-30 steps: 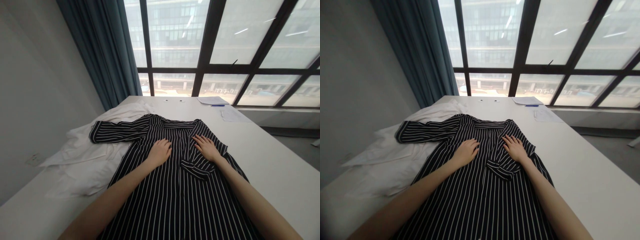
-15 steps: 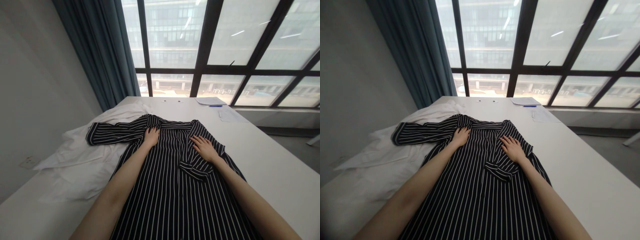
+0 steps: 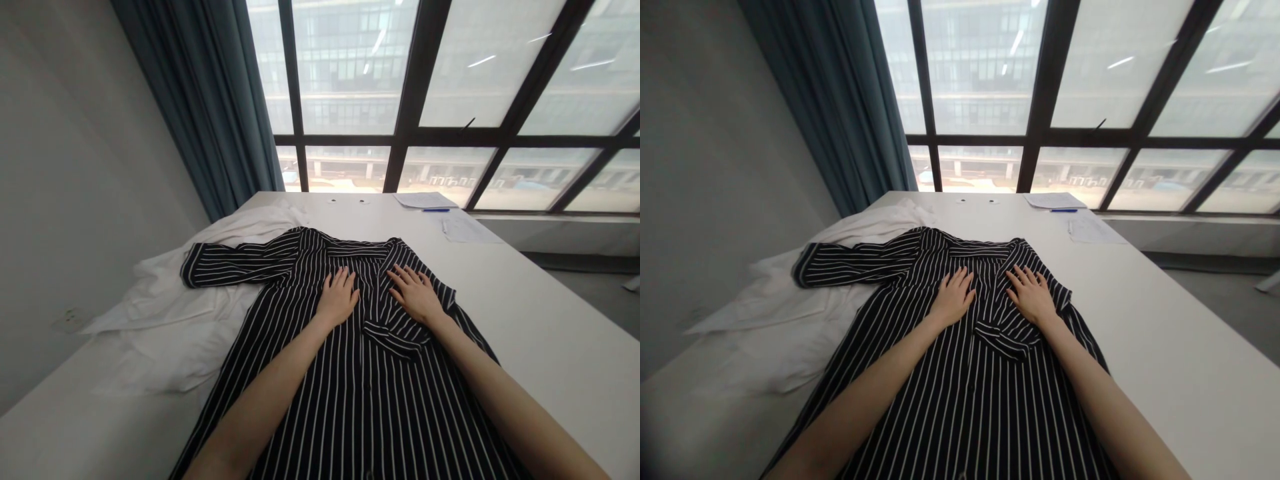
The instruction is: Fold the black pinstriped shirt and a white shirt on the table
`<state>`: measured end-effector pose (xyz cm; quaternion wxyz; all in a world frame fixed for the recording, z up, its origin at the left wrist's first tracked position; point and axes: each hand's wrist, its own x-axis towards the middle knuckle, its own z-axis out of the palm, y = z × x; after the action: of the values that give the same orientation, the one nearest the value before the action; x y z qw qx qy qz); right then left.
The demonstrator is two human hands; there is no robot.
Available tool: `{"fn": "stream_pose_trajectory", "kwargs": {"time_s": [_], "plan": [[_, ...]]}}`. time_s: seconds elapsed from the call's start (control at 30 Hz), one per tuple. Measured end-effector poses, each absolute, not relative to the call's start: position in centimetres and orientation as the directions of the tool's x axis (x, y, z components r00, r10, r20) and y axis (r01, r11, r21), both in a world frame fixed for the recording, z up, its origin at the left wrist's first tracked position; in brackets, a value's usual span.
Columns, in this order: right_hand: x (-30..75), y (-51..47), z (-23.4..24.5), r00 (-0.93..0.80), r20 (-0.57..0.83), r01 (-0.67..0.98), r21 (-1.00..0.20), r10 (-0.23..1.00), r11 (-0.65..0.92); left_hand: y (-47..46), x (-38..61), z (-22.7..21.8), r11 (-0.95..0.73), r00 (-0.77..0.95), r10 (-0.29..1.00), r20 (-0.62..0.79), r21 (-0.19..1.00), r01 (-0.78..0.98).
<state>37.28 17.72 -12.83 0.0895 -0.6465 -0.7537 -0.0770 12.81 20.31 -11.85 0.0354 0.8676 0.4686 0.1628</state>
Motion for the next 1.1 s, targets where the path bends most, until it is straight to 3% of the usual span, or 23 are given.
{"fn": "stream_pose_trajectory", "kwargs": {"time_s": [0.13,0.37,0.53,0.7,0.9,1.1], "plan": [[36.5,17.1,-13.0,-0.222,0.246,0.969,-0.051,0.944,0.241,18.8,13.2,-11.0,-0.737,0.646,0.67,0.366,0.221,0.639],[36.2,16.7,-13.3,-0.235,0.253,0.96,-0.089,0.939,0.264,15.0,13.7,-11.3,-0.809,0.772,0.584,0.252,0.266,0.525],[37.2,16.8,-13.2,-0.142,0.291,0.98,-0.094,0.946,0.176,14.2,12.9,-11.7,-0.817,0.773,0.573,0.271,0.257,0.516],[39.7,16.8,-13.5,0.023,0.335,0.997,-0.08,0.942,0.005,14.1,12.7,-10.9,-0.91,0.884,0.392,0.255,0.244,0.334],[41.9,16.5,-13.6,0.2,0.407,0.98,-0.098,0.891,-0.175,14.3,12.7,-11.0,-0.886,0.878,0.429,0.214,0.29,0.362],[41.3,16.4,-12.4,0.12,0.5,0.992,-0.093,0.858,-0.085,14.5,12.6,-11.5,-0.832,0.799,0.53,0.284,0.355,0.426]]}}
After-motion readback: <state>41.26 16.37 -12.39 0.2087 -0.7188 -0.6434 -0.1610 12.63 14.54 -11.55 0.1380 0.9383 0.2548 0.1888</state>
